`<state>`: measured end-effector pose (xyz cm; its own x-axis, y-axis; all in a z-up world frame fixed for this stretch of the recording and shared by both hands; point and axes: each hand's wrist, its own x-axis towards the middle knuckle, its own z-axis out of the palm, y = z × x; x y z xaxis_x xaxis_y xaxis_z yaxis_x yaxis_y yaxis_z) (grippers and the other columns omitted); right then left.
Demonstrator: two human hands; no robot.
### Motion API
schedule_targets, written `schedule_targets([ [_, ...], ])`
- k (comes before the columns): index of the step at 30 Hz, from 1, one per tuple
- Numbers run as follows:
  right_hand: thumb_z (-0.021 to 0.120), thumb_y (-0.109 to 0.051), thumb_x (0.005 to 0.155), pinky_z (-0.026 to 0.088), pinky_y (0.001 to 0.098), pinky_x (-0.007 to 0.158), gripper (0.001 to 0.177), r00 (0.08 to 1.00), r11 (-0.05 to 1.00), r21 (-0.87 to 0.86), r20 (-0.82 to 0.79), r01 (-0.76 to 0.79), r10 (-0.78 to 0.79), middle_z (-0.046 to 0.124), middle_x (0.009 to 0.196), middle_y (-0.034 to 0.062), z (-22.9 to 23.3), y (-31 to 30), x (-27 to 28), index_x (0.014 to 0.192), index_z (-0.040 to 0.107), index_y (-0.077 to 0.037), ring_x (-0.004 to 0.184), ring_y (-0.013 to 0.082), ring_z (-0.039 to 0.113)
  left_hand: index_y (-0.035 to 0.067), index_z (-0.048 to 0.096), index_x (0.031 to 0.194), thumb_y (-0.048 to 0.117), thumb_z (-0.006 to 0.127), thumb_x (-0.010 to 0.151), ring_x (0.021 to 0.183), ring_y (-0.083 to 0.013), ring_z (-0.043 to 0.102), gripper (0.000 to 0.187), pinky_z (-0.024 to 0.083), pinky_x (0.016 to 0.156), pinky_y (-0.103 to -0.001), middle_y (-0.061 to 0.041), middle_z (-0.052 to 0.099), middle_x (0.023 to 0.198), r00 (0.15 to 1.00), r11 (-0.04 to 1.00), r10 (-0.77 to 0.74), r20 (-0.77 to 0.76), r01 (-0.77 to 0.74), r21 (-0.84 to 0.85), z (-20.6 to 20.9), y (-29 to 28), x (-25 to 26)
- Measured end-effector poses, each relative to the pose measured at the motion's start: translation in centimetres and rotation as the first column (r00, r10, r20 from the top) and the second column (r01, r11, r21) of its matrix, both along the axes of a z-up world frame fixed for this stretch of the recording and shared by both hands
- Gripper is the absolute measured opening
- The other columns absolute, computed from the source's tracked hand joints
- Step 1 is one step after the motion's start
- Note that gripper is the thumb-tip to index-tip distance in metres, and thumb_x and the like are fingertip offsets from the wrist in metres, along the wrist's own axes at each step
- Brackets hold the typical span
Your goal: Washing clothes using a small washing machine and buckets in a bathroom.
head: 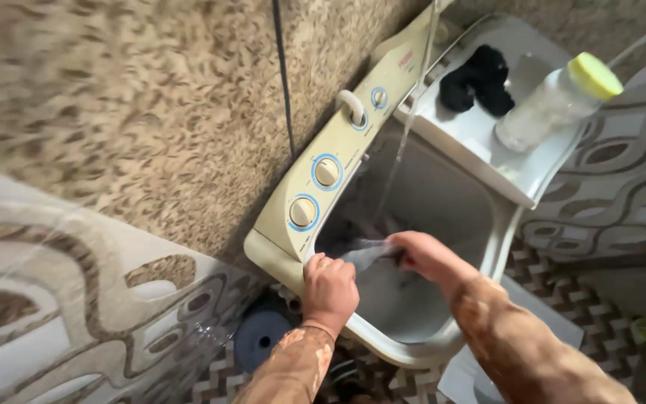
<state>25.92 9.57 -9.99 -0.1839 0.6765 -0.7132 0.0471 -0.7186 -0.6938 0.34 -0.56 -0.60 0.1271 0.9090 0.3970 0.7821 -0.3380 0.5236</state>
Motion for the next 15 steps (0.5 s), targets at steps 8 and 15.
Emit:
schedule_targets([
  [8, 0.059, -0.021, 0.103, 0.053, 0.0394, 0.071, 0.02, 0.765, 0.79, 0.411, -0.634, 0.455, -0.111, 0.066, 0.094, 0.0111, 31.1, -0.1, 5.0, 0.099, 0.066, -0.003, 0.084, 0.0258, 0.064, 0.011, 0.065, 0.065, 0.007, 0.062, 0.071, 0.079, -0.0322, 0.063, 0.008, 0.046, 0.092, -0.045, -0.01, 0.064, 0.07, 0.993, 0.998, -0.045, -0.106, 0.049, 0.04, -0.7, 0.6, 0.2],
  [15, 0.064, -0.022, 0.107, 0.049, 0.0414, 0.073, 0.015, 0.987, 0.791, 0.611, 0.144, -0.031, -0.072, 0.069, 0.095, 0.0118, 43.8, 4.3, 18.1, 0.104, 0.069, -0.007, 0.085, 0.0248, 0.063, 0.012, 0.064, 0.064, 0.011, 0.062, 0.078, 0.081, -0.031, 0.063, 0.014, 0.045, 0.092, -0.045, -0.008, 0.065, 0.072, 0.998, 0.999, -0.025, -0.055, 0.027, 0.031, -1.0, 0.8, 0.2],
])
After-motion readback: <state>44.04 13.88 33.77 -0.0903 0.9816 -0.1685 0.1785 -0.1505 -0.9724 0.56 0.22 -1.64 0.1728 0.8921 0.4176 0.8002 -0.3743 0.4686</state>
